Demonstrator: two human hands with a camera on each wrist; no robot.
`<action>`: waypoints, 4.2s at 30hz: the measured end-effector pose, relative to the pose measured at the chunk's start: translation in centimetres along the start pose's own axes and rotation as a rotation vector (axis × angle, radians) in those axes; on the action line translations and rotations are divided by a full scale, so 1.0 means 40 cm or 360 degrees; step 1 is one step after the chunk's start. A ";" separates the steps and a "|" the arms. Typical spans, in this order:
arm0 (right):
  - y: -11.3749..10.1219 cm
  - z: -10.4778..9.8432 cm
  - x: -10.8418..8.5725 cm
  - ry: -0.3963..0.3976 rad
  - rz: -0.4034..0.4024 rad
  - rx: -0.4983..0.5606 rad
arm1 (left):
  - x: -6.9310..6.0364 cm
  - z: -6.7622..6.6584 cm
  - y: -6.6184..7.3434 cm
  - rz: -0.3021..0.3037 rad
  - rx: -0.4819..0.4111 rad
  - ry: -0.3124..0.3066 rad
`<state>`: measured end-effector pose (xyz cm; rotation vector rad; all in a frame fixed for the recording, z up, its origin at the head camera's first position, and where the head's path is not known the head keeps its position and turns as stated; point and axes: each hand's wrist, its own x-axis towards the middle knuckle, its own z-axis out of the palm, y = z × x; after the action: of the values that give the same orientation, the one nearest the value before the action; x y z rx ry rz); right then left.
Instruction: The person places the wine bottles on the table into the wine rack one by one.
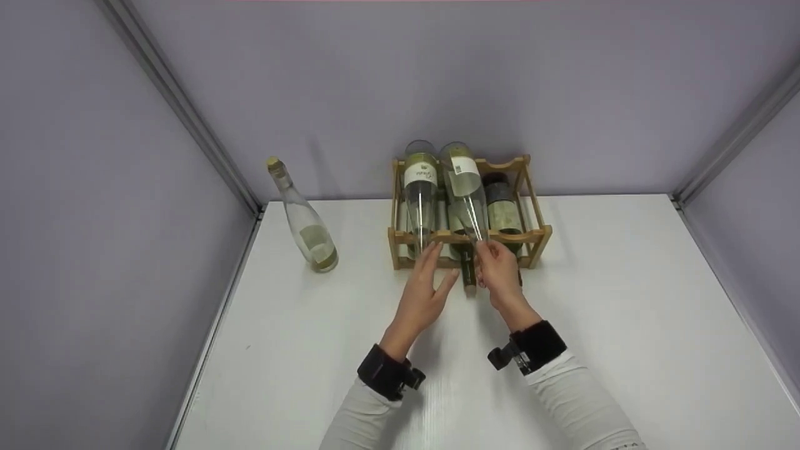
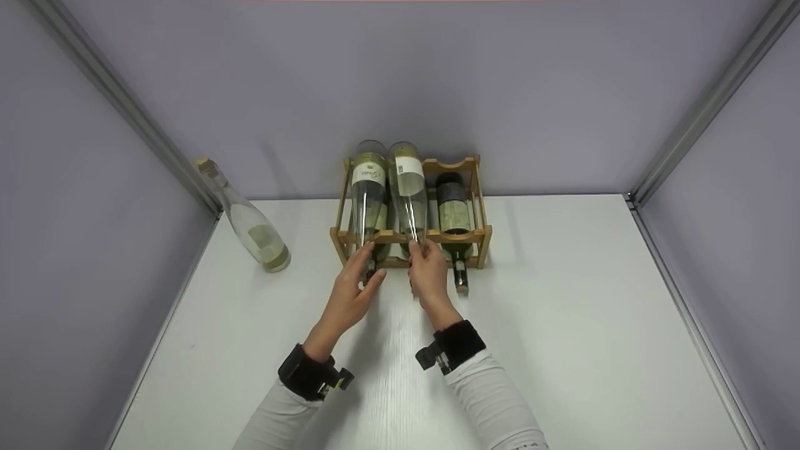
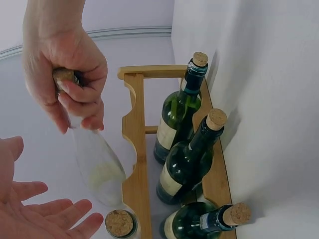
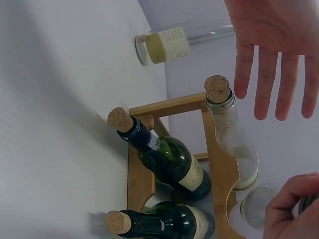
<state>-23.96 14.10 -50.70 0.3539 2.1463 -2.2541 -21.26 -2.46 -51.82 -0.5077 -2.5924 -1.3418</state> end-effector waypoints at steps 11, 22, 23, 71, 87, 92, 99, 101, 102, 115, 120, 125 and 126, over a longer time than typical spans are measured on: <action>0.020 0.022 0.046 0.0058 -0.0068 -0.0005 | -0.004 0.007 0.007 0.0022 -0.0023 -0.0002; 0.048 0.027 0.066 0.0140 -0.0079 -0.0178 | -0.007 0.006 0.009 0.0029 -0.0020 -0.0001; 0.049 0.026 0.067 0.0135 -0.0077 -0.0203 | -0.007 0.006 0.008 0.0030 -0.0018 -0.0001; 0.090 0.049 0.072 0.0151 -0.0264 -0.0588 | -0.016 -0.003 -0.003 -0.0001 0.0054 -0.0007; 0.067 0.038 0.062 0.0084 -0.0261 -0.0790 | -0.025 -0.039 -0.037 -0.0013 0.0084 0.0080; 0.040 0.036 0.047 0.0083 -0.0270 -0.0925 | -0.036 -0.066 -0.076 -0.0054 0.0055 0.0135; 0.005 0.038 0.021 0.0009 -0.0419 -0.1061 | -0.050 -0.114 -0.140 -0.0191 0.0010 0.0196; -0.003 0.042 0.012 -0.0036 -0.0457 -0.1078 | -0.054 -0.129 -0.159 -0.0237 0.0021 0.0233; -0.008 0.045 0.007 -0.0060 -0.0479 -0.1075 | -0.057 -0.138 -0.167 -0.0263 0.0029 0.0256; -0.062 0.098 -0.054 -0.0443 -0.0617 -0.1023 | -0.051 -0.238 -0.280 -0.0573 -0.0045 0.0767; -0.070 0.118 -0.064 -0.0543 -0.0607 -0.1040 | -0.027 -0.269 -0.318 -0.0718 -0.0148 0.0912; -0.073 0.136 -0.068 -0.0638 -0.0587 -0.1030 | 0.003 -0.294 -0.353 -0.0797 -0.0190 0.0912; -0.073 0.139 -0.068 -0.0663 -0.0588 -0.1015 | 0.008 -0.297 -0.358 -0.0801 -0.0191 0.0908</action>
<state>-22.67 8.38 -47.15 -0.5083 2.6418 -1.4255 -26.97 -19.76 -55.70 0.4909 -2.2262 -1.5012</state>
